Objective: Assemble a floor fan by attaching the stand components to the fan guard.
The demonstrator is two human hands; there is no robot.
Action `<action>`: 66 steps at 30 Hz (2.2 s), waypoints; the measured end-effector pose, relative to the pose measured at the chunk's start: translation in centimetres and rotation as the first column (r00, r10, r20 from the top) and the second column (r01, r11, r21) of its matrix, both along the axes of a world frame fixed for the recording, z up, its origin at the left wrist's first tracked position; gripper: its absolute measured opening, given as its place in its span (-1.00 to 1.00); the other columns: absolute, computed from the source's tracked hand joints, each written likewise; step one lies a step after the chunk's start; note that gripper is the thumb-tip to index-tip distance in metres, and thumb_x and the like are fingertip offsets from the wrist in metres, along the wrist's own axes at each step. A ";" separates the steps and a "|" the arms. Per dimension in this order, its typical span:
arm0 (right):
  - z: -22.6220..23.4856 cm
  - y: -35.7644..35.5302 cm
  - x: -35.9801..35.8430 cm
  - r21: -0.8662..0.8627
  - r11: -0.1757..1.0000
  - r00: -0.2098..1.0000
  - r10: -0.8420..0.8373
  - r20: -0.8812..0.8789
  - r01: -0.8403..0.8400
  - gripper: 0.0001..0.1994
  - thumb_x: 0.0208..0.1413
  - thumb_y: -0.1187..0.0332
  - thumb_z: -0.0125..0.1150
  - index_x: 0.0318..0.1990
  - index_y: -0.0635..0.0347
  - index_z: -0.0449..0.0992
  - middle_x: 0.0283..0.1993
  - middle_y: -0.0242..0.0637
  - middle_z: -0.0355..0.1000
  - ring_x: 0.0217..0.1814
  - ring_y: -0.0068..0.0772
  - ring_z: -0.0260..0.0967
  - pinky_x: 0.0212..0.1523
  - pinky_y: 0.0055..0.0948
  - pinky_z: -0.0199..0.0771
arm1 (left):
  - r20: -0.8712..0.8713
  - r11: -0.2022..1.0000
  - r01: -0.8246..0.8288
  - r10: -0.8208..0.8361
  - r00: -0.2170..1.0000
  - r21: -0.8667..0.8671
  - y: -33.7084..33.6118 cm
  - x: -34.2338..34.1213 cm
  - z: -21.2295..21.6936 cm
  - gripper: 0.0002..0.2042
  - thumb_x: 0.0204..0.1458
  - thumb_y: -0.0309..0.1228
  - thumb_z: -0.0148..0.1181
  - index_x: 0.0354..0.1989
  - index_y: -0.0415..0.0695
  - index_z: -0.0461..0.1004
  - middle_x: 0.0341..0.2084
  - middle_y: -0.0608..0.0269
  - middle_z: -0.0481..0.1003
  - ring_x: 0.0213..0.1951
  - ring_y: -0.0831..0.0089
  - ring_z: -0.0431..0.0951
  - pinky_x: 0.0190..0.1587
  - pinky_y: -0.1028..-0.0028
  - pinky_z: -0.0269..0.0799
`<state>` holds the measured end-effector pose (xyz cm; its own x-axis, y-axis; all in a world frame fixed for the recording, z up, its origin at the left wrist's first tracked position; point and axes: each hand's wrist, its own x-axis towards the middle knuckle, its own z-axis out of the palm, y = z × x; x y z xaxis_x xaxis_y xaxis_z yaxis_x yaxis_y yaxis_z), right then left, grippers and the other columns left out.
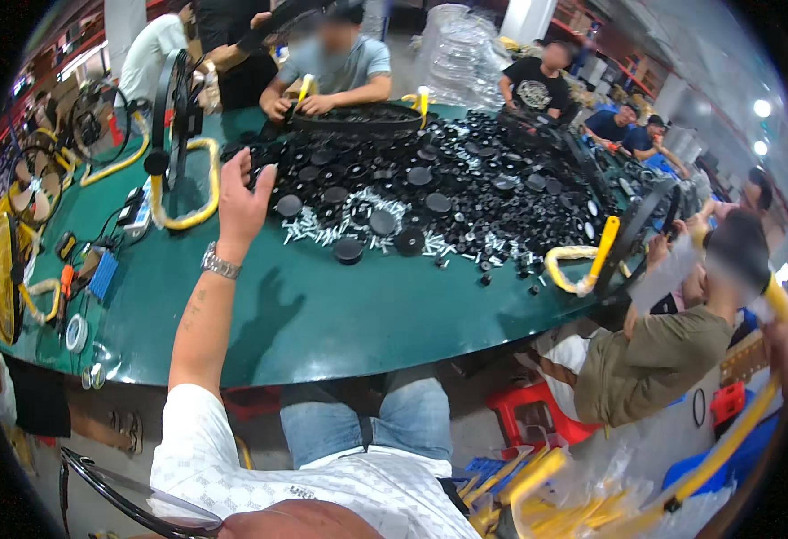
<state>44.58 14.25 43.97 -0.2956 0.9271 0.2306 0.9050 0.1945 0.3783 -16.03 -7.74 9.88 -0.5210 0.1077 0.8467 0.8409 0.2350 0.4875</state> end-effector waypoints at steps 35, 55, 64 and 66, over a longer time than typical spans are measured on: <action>-34.7 7.8 -22.0 0.356 0.364 -0.433 -0.157 -0.888 -0.861 -0.30 0.15 0.03 0.22 0.25 0.40 0.17 0.05 -0.22 0.41 0.05 -0.46 0.36 0.11 -0.48 0.30 | 0.476 0.573 0.292 -0.810 0.342 0.766 -12.9 11.9 -5.3 -0.71 0.26 -0.20 0.00 -0.09 -0.20 0.39 -0.68 0.41 0.27 -0.65 0.56 0.29 -0.48 0.48 0.33; -40.0 6.9 -27.8 0.168 0.476 -0.239 -0.092 -0.967 -0.863 -0.68 0.26 0.35 0.08 0.08 0.33 0.34 -0.28 -0.33 0.46 -0.38 -0.58 0.39 -0.35 -0.51 0.43 | 0.732 0.980 0.144 0.003 0.682 -0.138 -16.4 12.4 -11.3 -0.64 0.18 -0.30 0.14 0.03 -0.34 0.40 -0.10 0.13 0.52 -0.01 0.41 0.47 0.08 0.41 0.36; -39.2 8.7 -29.8 0.321 0.489 -0.287 0.146 -0.947 -0.811 -0.66 0.28 0.38 0.02 0.15 0.33 0.32 -0.26 -0.30 0.45 -0.38 -0.55 0.36 -0.32 -0.52 0.40 | 0.467 0.968 0.036 -0.153 0.871 0.248 -11.4 11.3 -4.4 -0.63 0.24 -0.33 0.01 0.15 -0.24 0.27 -0.13 0.19 0.47 -0.15 0.50 0.47 -0.10 0.46 0.42; -40.1 8.5 -29.4 0.276 0.508 -0.257 0.110 -0.960 -0.816 -0.66 0.27 0.39 0.02 0.15 0.35 0.32 -0.26 -0.29 0.45 -0.39 -0.55 0.36 -0.32 -0.52 0.40 | 0.428 0.962 0.015 -0.134 0.894 0.272 -10.7 10.6 -4.1 -0.67 0.26 -0.33 -0.03 0.12 -0.23 0.28 -0.16 0.21 0.47 -0.22 0.54 0.47 -0.17 0.49 0.43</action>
